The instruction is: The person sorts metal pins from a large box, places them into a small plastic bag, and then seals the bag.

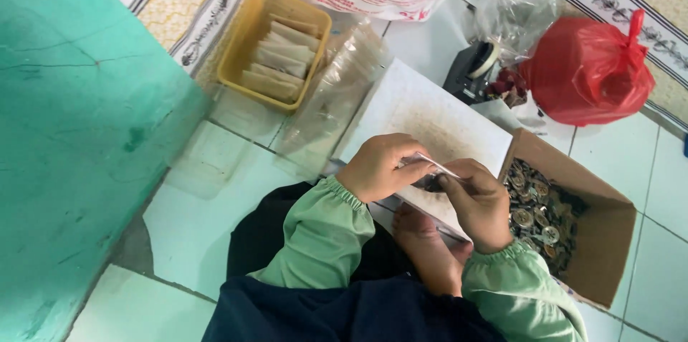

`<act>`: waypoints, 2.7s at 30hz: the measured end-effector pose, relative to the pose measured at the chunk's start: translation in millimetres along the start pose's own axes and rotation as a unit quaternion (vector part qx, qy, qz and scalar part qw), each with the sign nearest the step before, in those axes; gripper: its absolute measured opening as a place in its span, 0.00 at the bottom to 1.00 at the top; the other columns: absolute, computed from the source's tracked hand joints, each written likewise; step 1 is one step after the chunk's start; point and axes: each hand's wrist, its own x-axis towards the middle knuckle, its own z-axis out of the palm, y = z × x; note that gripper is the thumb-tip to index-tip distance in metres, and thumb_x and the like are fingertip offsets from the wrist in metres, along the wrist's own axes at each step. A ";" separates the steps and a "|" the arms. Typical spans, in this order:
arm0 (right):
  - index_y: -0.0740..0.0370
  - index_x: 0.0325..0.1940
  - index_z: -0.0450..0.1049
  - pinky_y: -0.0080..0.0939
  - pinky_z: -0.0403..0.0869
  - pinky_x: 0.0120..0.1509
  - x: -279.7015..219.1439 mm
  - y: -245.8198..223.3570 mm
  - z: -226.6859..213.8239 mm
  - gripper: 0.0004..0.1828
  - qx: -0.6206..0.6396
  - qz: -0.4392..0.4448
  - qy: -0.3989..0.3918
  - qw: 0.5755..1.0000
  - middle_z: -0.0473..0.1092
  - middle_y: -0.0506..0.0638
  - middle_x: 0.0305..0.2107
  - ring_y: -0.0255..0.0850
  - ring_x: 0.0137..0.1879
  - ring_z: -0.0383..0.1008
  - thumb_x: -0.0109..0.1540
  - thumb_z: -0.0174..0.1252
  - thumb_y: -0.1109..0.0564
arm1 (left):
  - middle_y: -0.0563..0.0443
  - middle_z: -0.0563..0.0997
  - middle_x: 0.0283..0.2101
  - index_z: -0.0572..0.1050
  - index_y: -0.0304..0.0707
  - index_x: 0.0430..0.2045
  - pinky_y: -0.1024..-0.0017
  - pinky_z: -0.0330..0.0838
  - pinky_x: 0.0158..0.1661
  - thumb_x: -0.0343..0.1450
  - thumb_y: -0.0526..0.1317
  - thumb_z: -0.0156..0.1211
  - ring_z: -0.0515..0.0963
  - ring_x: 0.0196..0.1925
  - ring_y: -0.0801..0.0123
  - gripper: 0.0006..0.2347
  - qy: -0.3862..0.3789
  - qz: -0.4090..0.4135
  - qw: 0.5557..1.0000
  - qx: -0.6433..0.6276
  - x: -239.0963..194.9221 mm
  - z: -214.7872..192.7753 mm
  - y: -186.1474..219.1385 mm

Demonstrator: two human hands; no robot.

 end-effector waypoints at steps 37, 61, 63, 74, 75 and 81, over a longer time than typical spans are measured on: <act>0.47 0.51 0.74 0.52 0.73 0.57 298.3 106.1 291.7 0.14 -0.333 -0.085 -0.117 0.932 0.78 0.48 0.34 0.49 0.49 0.78 0.62 0.64 0.50 | 0.37 0.64 0.71 0.68 0.40 0.64 0.45 0.63 0.62 0.71 0.37 0.50 0.61 0.73 0.41 0.23 0.175 -0.311 0.856 0.375 55.3 -117.5 -235.6; 0.51 0.45 0.70 0.51 0.61 0.66 28.2 77.6 63.5 0.06 -0.322 -0.132 -0.032 0.937 0.71 0.46 0.44 0.46 0.59 0.70 0.64 0.55 0.59 | 0.37 0.63 0.72 0.66 0.31 0.64 0.52 0.50 0.69 0.74 0.37 0.44 0.54 0.76 0.44 0.21 -0.142 -0.105 0.869 0.462 -12.5 52.3 -90.9; 0.52 0.47 0.69 0.54 0.64 0.61 -16.2 83.1 31.8 0.09 -0.339 -0.127 -0.082 0.929 0.71 0.50 0.42 0.50 0.55 0.71 0.62 0.57 0.56 | 0.32 0.68 0.67 0.67 0.27 0.63 0.49 0.51 0.67 0.74 0.33 0.42 0.58 0.74 0.41 0.20 -0.199 -0.072 0.884 0.418 -32.7 75.3 -67.2; 0.56 0.55 0.73 0.50 0.74 0.60 -150.3 152.5 -68.4 0.17 -0.294 0.143 -0.112 0.939 0.74 0.53 0.47 0.50 0.58 0.75 0.67 0.52 0.47 | 0.43 0.70 0.62 0.72 0.41 0.53 0.51 0.62 0.57 0.72 0.45 0.56 0.64 0.68 0.45 0.16 -0.383 0.079 0.848 0.357 -124.3 168.5 -70.1; 0.57 0.58 0.73 0.51 0.76 0.63 -146.5 145.6 -74.1 0.22 -0.269 0.239 -0.175 0.916 0.76 0.54 0.49 0.50 0.59 0.76 0.69 0.48 0.42 | 0.45 0.70 0.61 0.73 0.42 0.51 0.51 0.63 0.57 0.72 0.46 0.57 0.65 0.67 0.47 0.15 -0.392 0.072 0.844 0.359 -130.6 172.5 -76.8; 0.62 0.55 0.76 0.56 0.68 0.72 -138.6 128.7 -77.0 0.38 -0.248 0.306 -0.288 0.873 0.76 0.63 0.53 0.59 0.66 0.71 0.69 0.37 0.29 | 0.46 0.73 0.58 0.75 0.41 0.54 0.53 0.70 0.56 0.74 0.45 0.52 0.74 0.59 0.48 0.16 -0.468 -0.030 0.811 0.349 -123.9 162.2 -65.7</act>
